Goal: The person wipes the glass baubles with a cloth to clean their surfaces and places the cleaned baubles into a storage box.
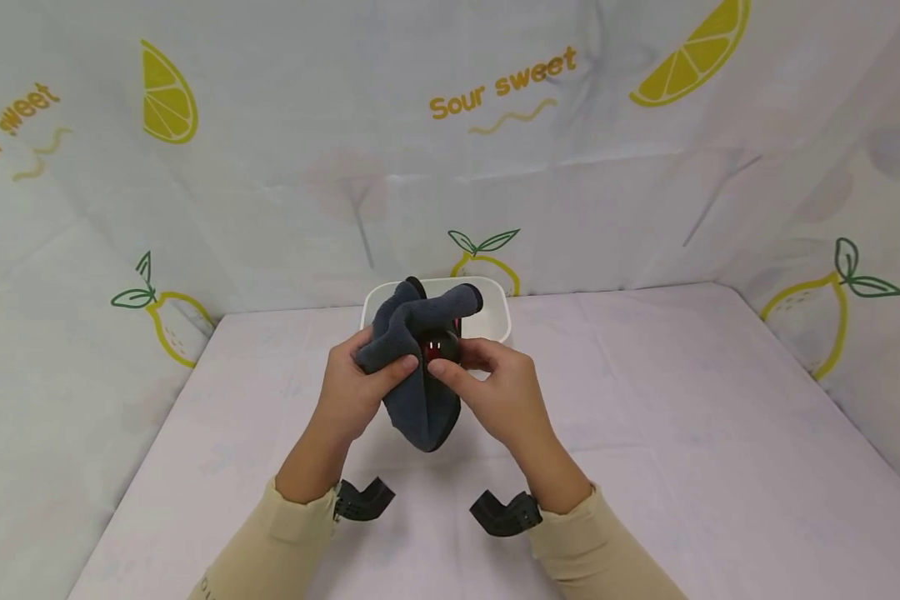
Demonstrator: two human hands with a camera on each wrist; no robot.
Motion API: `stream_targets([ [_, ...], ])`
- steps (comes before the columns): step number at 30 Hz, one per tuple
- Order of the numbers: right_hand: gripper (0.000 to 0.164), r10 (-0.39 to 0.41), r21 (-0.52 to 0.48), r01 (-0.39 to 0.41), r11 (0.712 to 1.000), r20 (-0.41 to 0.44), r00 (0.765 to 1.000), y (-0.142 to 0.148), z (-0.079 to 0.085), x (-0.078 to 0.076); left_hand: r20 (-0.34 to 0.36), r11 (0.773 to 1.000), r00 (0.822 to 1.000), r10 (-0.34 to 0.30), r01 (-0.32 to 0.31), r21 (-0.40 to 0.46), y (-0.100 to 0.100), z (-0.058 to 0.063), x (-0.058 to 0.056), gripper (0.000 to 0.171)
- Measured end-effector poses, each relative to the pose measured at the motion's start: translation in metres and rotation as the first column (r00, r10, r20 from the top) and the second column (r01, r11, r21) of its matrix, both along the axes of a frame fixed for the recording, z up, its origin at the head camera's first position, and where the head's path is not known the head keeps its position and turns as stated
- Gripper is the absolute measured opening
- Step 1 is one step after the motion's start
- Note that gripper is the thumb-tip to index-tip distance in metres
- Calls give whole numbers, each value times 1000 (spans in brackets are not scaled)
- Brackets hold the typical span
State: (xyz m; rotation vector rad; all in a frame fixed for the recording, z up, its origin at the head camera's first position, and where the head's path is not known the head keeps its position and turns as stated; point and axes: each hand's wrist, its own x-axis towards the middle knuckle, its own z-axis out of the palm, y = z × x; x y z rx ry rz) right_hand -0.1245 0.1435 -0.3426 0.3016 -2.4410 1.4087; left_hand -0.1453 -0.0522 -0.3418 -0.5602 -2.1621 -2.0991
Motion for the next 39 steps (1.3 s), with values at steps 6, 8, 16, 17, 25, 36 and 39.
stream_targets([
  [6,38,-7,89,4,996,26,1000,3,3,0,15,1000,1000,13,-12,-25,0,1,0,37],
  [8,39,17,81,-18,997,5,1000,4,3,1,24,999,1000,16,-15,-35,0,0,0,37],
  [16,64,98,215,-32,976,-305,947,5,-3,-2,29,997,999,37,-35,-70,-1,1,-1,37],
  [17,66,109,225,-33,974,-334,936,5,-4,-2,26,997,999,38,-36,-68,-1,1,-1,37],
  [25,71,172,205,-104,973,-350,921,4,-3,-3,12,998,999,39,-39,-42,-4,-1,-4,36],
  [36,60,134,31,-132,991,-53,990,4,-1,-2,-11,999,999,34,-35,-21,-5,0,-2,37],
  [39,54,112,-43,-113,993,-18,994,4,-2,-2,-20,1000,999,26,-27,-11,-4,1,-1,37],
])
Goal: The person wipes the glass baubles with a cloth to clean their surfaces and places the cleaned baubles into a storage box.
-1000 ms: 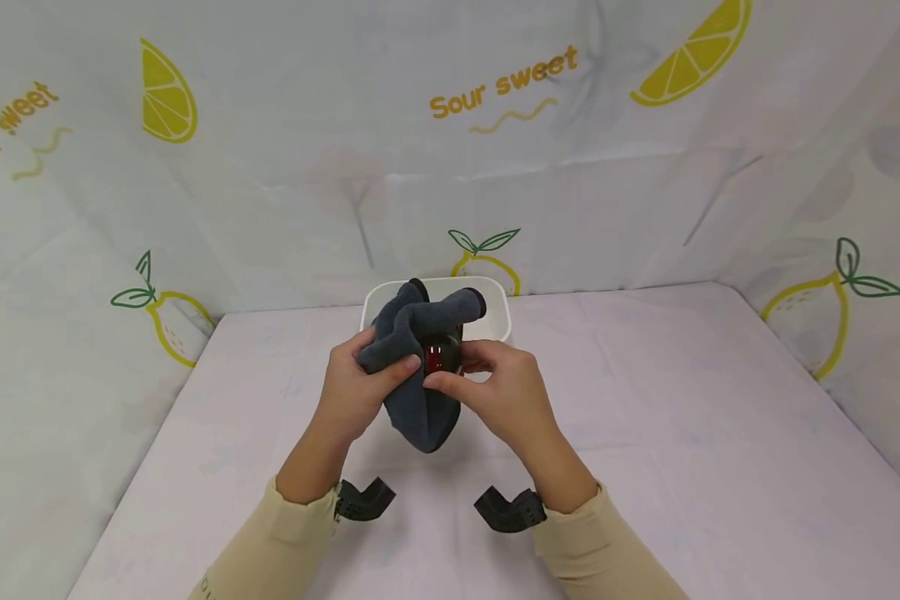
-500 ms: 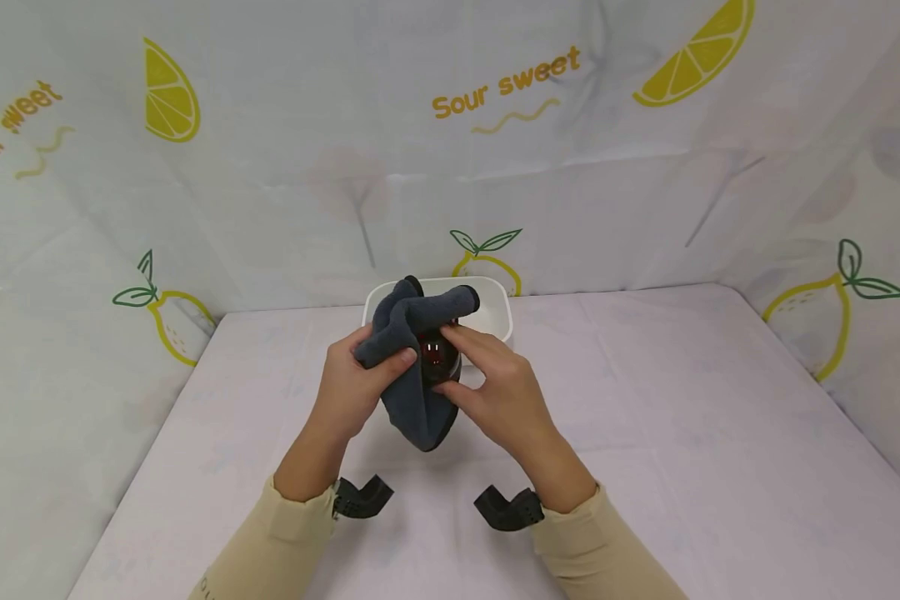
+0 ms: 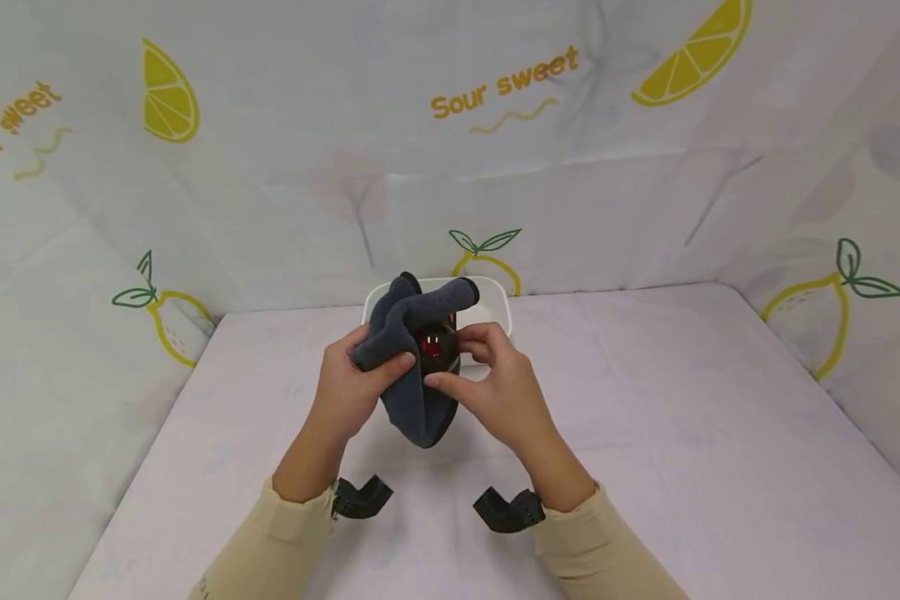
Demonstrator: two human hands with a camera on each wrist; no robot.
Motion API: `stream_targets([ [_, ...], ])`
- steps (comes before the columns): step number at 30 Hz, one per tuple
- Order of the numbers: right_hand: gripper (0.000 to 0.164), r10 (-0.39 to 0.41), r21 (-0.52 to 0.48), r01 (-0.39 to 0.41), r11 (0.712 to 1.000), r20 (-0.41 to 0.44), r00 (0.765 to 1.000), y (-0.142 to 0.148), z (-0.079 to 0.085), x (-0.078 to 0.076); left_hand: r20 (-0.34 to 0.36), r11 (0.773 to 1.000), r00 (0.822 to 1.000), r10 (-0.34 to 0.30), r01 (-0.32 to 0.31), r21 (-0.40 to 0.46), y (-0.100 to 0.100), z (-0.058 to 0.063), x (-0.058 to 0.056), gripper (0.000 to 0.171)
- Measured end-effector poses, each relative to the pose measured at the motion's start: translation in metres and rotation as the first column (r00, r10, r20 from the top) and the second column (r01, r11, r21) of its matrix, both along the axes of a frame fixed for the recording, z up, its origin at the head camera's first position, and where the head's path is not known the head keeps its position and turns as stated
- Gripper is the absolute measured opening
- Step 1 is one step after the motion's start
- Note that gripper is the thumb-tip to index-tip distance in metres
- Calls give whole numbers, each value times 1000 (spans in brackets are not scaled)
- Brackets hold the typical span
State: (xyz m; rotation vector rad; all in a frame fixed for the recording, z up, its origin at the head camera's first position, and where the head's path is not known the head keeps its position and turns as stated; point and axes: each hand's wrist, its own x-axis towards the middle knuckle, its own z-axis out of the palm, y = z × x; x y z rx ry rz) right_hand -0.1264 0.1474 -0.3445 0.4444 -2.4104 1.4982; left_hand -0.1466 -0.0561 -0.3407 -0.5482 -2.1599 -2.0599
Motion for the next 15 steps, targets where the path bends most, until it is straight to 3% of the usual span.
stream_targets([
  [6,48,-42,-7,42,999,-86,995,4,1,-1,20,1000,1000,-15,15,6,3,-1,1,36],
  [11,52,68,-102,-81,991,-130,989,9,-3,-5,40,999,999,-30,29,16,2,-3,2,38],
  [15,53,125,-256,-148,955,-105,987,10,0,-7,36,998,998,-47,45,52,1,-3,1,40],
])
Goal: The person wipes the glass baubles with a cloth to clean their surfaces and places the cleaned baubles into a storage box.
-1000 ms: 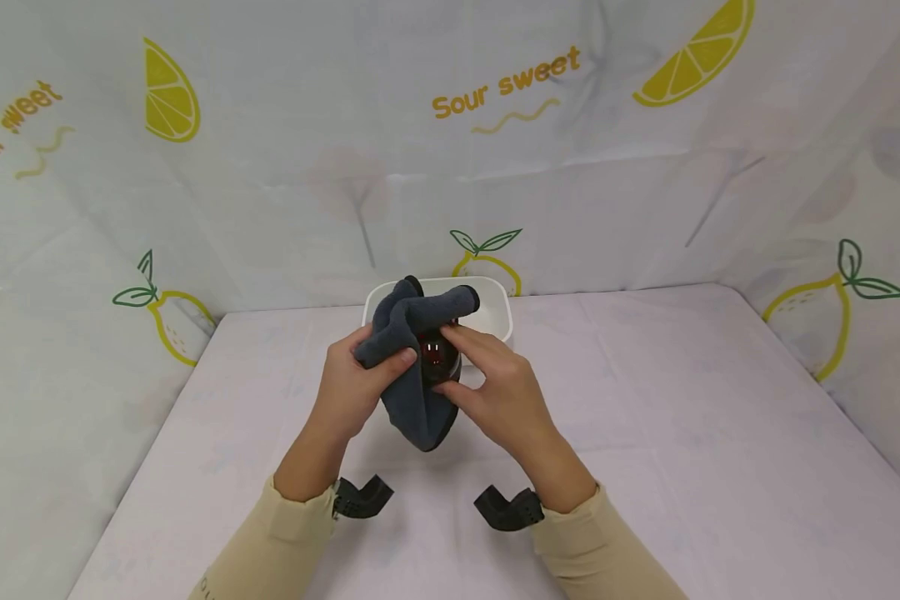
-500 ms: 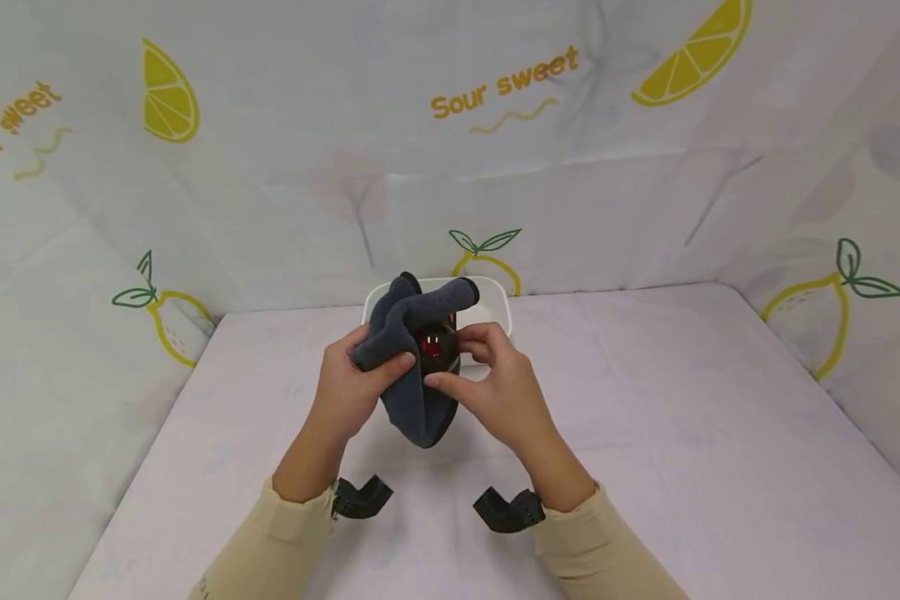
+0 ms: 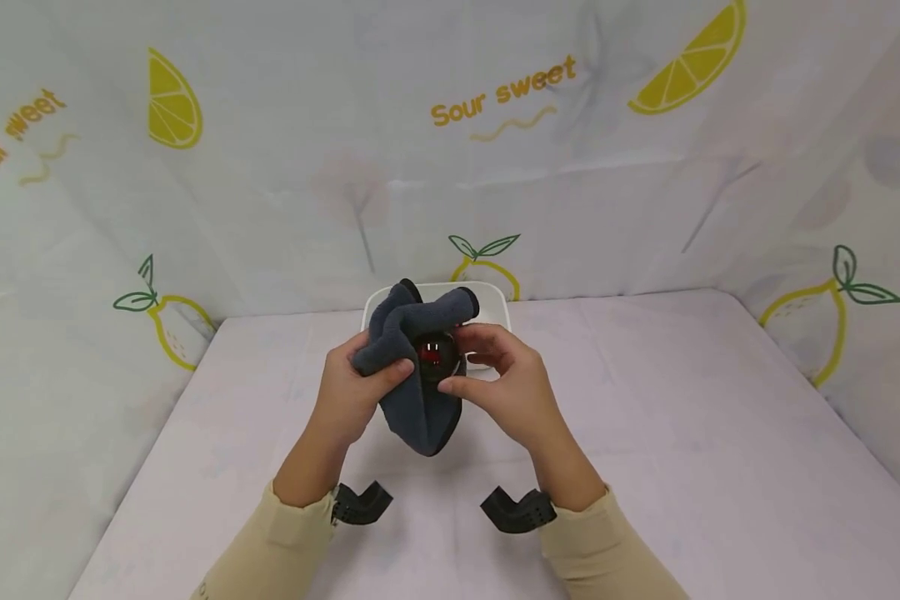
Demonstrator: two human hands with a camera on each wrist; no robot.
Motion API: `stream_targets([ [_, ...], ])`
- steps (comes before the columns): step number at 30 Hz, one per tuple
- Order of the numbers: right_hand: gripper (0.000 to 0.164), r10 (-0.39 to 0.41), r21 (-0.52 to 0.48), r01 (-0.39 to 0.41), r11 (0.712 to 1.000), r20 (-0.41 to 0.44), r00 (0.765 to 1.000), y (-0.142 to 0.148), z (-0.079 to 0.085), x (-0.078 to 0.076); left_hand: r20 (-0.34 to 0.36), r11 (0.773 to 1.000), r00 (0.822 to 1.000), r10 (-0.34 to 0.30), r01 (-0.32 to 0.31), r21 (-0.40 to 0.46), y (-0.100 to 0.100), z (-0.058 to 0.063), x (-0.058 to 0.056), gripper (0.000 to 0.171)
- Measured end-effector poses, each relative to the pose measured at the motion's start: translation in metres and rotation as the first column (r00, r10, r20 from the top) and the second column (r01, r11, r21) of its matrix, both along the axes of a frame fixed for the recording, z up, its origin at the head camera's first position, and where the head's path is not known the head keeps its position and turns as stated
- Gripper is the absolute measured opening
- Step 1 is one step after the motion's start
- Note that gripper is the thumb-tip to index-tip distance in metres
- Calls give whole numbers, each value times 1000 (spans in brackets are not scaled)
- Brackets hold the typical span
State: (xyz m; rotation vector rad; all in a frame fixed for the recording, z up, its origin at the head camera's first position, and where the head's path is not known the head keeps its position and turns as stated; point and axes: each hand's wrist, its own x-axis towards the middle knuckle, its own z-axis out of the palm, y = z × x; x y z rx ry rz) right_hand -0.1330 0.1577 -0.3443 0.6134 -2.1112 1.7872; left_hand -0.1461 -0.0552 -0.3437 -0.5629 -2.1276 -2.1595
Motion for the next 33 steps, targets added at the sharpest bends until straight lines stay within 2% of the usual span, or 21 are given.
stream_targets([
  [4,47,33,-92,-30,995,35,999,0,1,1,-24,999,1000,-1,2,40,1,-1,-1,49],
  [8,41,56,-119,-46,992,83,995,-3,0,1,-76,998,997,28,-23,59,2,-3,0,53],
  [12,33,65,-118,-45,992,168,984,-6,0,-2,-131,997,989,64,-59,43,3,-5,1,43],
  [16,30,44,-94,-20,995,259,965,-9,0,-3,-185,995,979,89,-94,-19,4,-8,3,40],
  [19,31,40,-95,-12,995,293,955,-10,0,-3,-264,991,959,105,-122,-52,6,-9,3,46],
  [22,31,64,-126,-29,992,285,956,-12,-1,-3,-350,989,929,117,-140,-42,8,-10,4,56],
  [24,30,84,-154,-43,987,273,958,-13,-1,-3,-378,990,918,120,-141,-29,9,-9,4,59],
  [26,29,92,-179,-45,983,265,960,-13,-1,-2,-366,989,922,124,-144,-28,10,-9,5,56],
  [29,30,69,-185,-24,983,241,968,-13,-2,0,-316,989,940,128,-144,-27,10,-8,6,45],
  [33,41,-4,-129,19,991,114,993,-13,-5,3,-243,993,964,111,-115,-5,12,-8,5,35],
])
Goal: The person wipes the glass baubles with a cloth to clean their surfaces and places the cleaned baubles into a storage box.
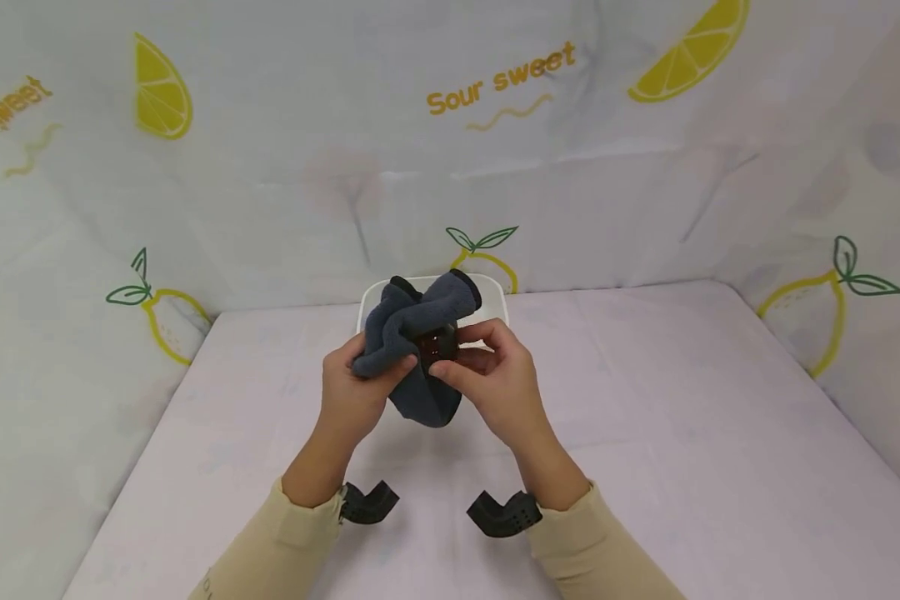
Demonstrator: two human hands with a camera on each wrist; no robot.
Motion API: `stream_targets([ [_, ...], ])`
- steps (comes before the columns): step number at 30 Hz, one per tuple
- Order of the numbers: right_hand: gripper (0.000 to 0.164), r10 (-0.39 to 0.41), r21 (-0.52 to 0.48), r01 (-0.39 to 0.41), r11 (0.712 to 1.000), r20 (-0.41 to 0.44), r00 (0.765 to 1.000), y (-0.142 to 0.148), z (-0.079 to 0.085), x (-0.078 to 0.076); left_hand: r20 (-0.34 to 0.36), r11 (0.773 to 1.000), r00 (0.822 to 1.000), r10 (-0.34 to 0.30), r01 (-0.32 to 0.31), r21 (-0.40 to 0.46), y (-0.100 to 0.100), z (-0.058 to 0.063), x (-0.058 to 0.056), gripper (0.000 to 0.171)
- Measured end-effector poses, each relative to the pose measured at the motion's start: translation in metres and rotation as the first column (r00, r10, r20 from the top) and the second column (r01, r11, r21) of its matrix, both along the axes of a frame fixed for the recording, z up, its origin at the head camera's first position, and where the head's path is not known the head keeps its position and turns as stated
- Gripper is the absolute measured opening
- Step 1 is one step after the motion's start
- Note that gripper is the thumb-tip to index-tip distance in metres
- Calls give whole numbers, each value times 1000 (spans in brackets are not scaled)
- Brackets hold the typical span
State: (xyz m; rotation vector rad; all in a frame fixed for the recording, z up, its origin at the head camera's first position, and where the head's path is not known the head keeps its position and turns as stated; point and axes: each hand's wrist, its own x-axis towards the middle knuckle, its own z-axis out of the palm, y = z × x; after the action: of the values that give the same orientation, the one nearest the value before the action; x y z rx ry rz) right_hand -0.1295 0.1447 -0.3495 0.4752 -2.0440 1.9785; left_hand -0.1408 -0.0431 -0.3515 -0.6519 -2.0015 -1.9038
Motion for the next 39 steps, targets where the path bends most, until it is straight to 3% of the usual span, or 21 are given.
stream_targets([
  [3,47,-35,49,43,998,-151,988,-2,-4,1,34,1000,999,-6,5,14,2,-1,-2,32],
  [6,49,-54,85,81,993,-282,958,-5,-6,1,63,1000,998,14,-15,13,2,-2,-3,30],
  [9,51,-67,151,139,979,-403,913,-5,-7,-1,91,999,995,36,-36,-3,3,-2,-3,27],
  [12,54,-77,241,231,943,-516,853,-4,-8,-4,122,999,991,50,-47,-25,2,-1,-4,27],
  [15,54,-71,309,311,899,-597,799,-2,-8,-6,154,999,987,46,-41,-34,2,0,-5,28],
  [19,54,-56,336,335,880,-629,775,-2,-8,-7,183,999,982,34,-29,-31,0,1,-7,30],
  [23,55,-82,301,334,893,-621,780,-4,-10,-7,190,999,981,27,-22,-28,-3,-1,-8,34],
  [31,55,-113,271,310,911,-559,821,-6,-13,-5,184,999,982,36,-28,-43,-3,1,-8,36],
  [35,54,-124,270,291,918,-501,857,-6,-11,-4,186,999,982,30,-23,-40,-3,0,-8,36],
  [39,53,-129,221,237,946,-412,902,-7,-11,-1,185,999,982,19,-11,-46,-4,-1,-9,37],
])
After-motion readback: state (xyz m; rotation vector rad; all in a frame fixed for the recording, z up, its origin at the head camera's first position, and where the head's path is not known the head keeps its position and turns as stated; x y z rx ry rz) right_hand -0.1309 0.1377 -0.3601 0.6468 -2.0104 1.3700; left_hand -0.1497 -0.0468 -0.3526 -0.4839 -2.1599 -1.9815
